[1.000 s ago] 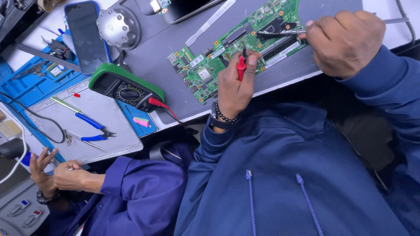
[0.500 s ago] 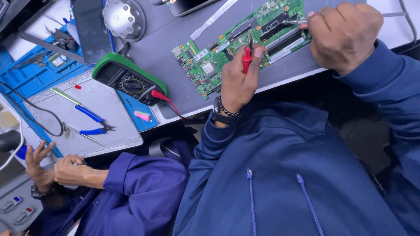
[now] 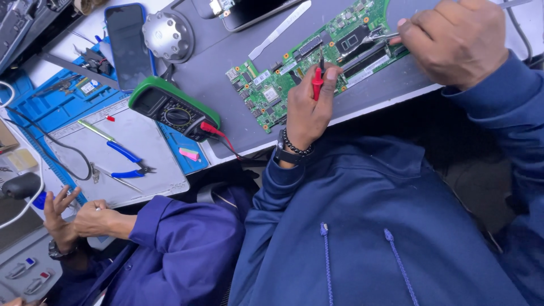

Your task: Repairing a laptop motherboard by using tweezers and a probe to manipulate small components

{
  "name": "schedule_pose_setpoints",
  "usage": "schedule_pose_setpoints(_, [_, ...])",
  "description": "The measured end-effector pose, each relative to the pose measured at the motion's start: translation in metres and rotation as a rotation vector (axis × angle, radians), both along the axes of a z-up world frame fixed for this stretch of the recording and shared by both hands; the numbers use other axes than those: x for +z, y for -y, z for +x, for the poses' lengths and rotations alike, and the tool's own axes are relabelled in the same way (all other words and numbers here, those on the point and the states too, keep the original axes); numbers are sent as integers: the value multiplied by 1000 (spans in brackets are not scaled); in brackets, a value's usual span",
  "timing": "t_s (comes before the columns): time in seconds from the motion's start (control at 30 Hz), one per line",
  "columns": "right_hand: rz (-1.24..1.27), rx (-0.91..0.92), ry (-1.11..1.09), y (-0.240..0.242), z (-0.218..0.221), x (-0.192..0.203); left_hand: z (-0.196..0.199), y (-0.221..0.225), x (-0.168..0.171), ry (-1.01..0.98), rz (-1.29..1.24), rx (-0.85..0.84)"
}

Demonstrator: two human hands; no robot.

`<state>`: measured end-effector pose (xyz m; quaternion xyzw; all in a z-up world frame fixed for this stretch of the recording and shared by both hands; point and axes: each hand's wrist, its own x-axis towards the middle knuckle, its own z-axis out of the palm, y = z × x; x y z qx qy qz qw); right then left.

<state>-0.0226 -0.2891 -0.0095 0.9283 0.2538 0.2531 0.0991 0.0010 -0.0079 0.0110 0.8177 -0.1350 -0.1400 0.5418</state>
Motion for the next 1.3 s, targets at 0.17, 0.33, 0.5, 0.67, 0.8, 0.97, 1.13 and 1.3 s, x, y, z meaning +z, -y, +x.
schedule_pose_setpoints(0.17, [-205, -88, -195, 31, -10, 17, -2, -1, -5, 3, 23, -6])
schedule_pose_setpoints(0.33, [28, -92, -241, 51, -22, -21, -1, -2, -4, -21, 18, -4])
schedule_pose_setpoints(0.5, [62, -58, -209, 48, -12, -20, -2, -3, -9, 18, 15, 1])
schedule_pose_setpoints(0.67, [51, -44, -193, 52, -8, -34, -1, -4, -8, 2, 22, -13])
schedule_pose_setpoints(0.8, [75, -18, -211, 41, -4, -25, -2, -5, -12, -33, 15, -3])
schedule_pose_setpoints(0.97, [285, 134, -336, 34, 11, -21, -3, -5, -14, 4, 41, -20])
schedule_pose_setpoints(1.13, [248, 74, -348, 28, 9, -21, -2, -5, -15, 39, 54, -25])
schedule_pose_setpoints(1.3, [255, 156, -393, 24, 20, -16, -1, -5, -14, 46, 55, -29])
